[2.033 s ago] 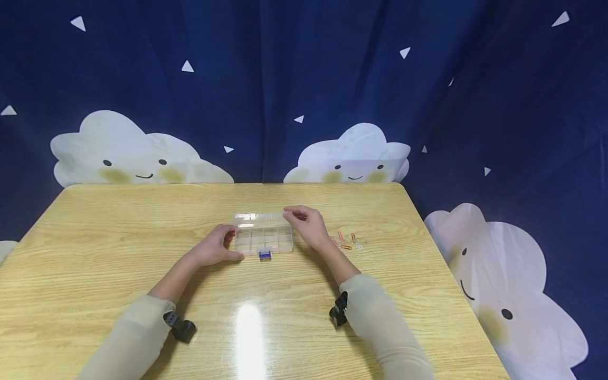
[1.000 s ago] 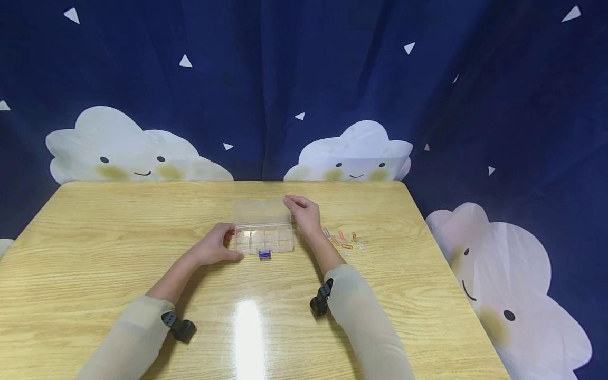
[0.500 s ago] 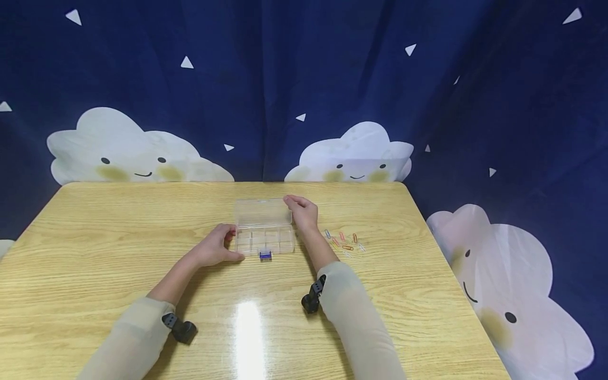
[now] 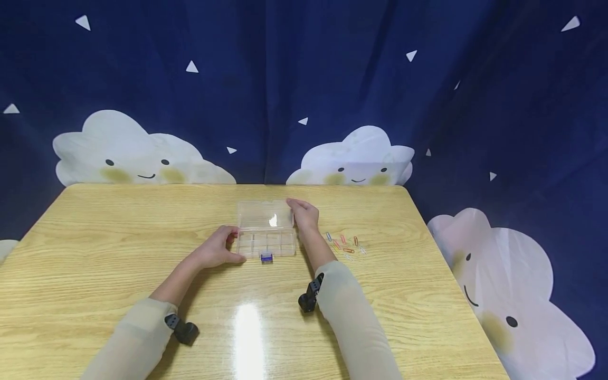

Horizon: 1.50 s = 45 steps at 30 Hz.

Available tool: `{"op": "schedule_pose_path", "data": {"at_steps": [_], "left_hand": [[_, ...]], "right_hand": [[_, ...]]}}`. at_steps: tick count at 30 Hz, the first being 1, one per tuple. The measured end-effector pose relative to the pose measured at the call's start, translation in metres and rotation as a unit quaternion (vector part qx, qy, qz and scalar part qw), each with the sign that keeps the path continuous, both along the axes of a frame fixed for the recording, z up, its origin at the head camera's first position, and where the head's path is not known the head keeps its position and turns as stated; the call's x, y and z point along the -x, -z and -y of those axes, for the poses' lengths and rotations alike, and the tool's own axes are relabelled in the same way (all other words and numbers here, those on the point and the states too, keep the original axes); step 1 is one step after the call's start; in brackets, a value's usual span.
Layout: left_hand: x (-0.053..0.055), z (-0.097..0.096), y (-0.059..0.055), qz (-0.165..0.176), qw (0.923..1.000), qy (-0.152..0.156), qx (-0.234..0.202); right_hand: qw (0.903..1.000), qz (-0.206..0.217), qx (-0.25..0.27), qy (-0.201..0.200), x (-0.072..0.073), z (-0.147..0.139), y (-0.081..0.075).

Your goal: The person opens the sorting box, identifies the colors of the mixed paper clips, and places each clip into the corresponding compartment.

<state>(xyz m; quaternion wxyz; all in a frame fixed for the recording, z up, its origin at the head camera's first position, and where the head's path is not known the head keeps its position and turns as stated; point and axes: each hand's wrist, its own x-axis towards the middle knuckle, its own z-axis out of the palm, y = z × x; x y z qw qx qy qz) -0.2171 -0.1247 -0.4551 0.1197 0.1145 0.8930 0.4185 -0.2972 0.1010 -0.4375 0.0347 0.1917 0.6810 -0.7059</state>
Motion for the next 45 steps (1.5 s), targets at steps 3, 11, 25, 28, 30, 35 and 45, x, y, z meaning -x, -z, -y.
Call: {"op": "schedule_pose_path", "data": {"at_steps": [3,11,25,28,30,35,45], "left_hand": [[0.0,-0.001,0.002,-0.003,1.0,0.003,0.001],[0.0,-0.001,0.002,0.0,1.0,0.002,0.007],[0.0,-0.001,0.002,0.004,0.9999,-0.001,0.01],[0.0,0.0,0.002,-0.002,0.9999,0.001,0.011],[0.001,0.0,0.002,-0.006,0.9999,0.002,0.013],[0.001,0.0,0.003,-0.01,0.9999,0.001,0.013],[0.001,-0.001,0.004,-0.007,0.9999,0.0,0.009]], "right_hand": [[1.0,0.005,0.002,-0.004,0.0,-0.003,0.001],[0.9996,-0.003,-0.011,-0.026,-0.002,-0.009,-0.001],[0.9915,-0.002,-0.096,-0.088,-0.013,-0.042,-0.021],[0.9897,-0.001,-0.104,-0.098,-0.015,-0.05,-0.024],[0.988,-0.003,-0.114,-0.105,-0.017,-0.054,-0.025],[0.9837,-0.015,-0.136,-0.117,-0.021,-0.066,-0.026],[0.9745,-0.011,-0.18,-0.133,-0.03,-0.096,-0.025]]}}
